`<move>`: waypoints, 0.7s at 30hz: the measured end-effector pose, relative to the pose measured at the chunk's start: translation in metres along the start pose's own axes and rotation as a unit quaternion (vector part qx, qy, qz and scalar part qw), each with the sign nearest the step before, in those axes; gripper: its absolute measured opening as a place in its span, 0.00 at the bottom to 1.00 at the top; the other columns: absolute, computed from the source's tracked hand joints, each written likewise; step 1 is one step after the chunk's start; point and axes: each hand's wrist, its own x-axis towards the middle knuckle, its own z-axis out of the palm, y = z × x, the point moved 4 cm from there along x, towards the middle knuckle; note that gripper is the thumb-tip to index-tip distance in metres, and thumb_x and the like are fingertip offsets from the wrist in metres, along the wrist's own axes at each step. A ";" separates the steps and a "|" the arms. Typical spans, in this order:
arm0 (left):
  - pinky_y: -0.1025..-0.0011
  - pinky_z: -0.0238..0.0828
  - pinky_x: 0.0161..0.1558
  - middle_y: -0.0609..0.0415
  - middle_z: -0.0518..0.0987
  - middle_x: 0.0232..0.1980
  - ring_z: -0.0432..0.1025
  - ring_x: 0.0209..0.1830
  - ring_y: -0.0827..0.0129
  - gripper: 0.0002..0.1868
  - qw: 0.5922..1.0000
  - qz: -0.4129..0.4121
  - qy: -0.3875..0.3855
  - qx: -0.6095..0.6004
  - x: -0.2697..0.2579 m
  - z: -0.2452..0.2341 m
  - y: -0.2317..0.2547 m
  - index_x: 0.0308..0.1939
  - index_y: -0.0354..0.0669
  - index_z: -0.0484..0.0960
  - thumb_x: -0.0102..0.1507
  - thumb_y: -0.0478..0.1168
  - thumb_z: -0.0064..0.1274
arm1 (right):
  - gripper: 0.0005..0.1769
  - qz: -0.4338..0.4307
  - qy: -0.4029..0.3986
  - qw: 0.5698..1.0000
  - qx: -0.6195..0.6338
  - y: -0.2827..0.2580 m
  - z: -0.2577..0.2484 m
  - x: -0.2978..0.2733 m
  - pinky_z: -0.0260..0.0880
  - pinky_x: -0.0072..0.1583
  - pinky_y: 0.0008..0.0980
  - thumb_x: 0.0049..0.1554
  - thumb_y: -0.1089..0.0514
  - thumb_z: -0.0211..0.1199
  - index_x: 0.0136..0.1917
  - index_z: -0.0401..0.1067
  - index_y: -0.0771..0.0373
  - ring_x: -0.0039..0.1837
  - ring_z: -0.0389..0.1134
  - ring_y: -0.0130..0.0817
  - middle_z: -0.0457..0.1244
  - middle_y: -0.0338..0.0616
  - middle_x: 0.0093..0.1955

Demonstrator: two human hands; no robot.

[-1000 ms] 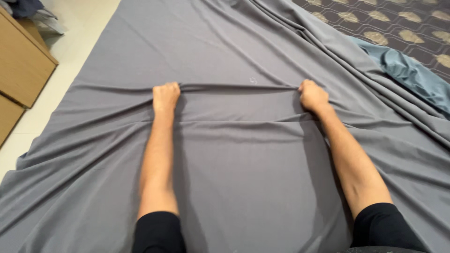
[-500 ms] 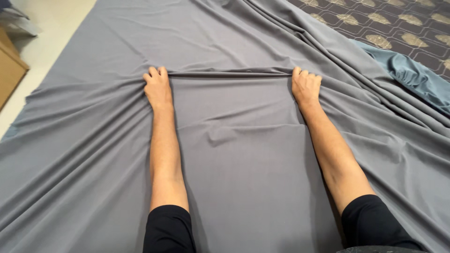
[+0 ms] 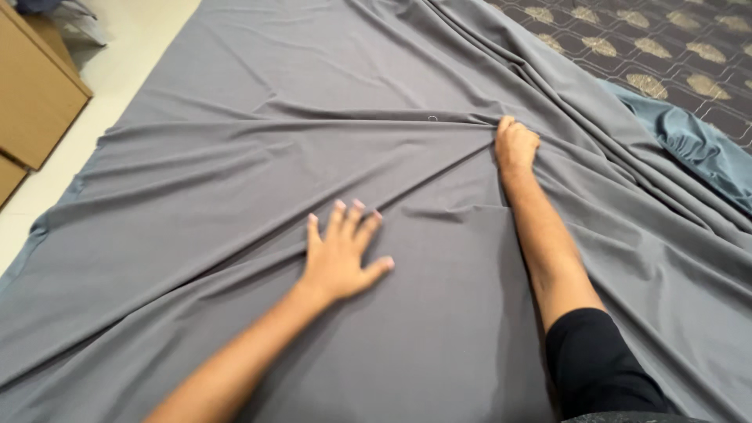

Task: The person fits a grey bedsheet over a mattress, pulling the elasticated corners down and tucking the edges under the mattress sides.

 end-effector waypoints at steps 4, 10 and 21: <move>0.31 0.35 0.71 0.39 0.54 0.80 0.43 0.80 0.41 0.45 0.991 0.052 0.126 -0.009 -0.019 -0.012 0.009 0.76 0.55 0.63 0.59 0.69 0.50 | 0.09 0.017 -0.122 0.967 0.224 0.020 -0.004 0.004 0.72 0.54 0.59 0.75 0.59 0.47 0.56 0.65 0.65 0.53 0.73 0.59 0.68 0.59 0.50; 0.31 0.37 0.69 0.38 0.55 0.79 0.44 0.80 0.40 0.43 0.988 0.067 0.135 -0.018 -0.014 0.002 0.006 0.75 0.57 0.65 0.59 0.67 0.51 | 0.38 -0.016 -0.226 0.890 0.396 0.071 -0.132 -0.069 0.31 0.72 0.80 0.65 0.36 0.48 0.76 0.54 0.65 0.85 0.35 0.54 0.38 0.55 0.86; 0.31 0.38 0.70 0.39 0.56 0.80 0.46 0.80 0.41 0.43 0.986 0.048 0.160 0.023 -0.016 0.007 0.006 0.75 0.59 0.66 0.60 0.71 0.45 | 0.48 0.042 -0.390 0.895 0.211 0.293 -0.301 -0.377 0.28 0.69 0.84 0.53 0.22 0.48 0.82 0.46 0.34 0.85 0.32 0.44 0.35 0.35 0.87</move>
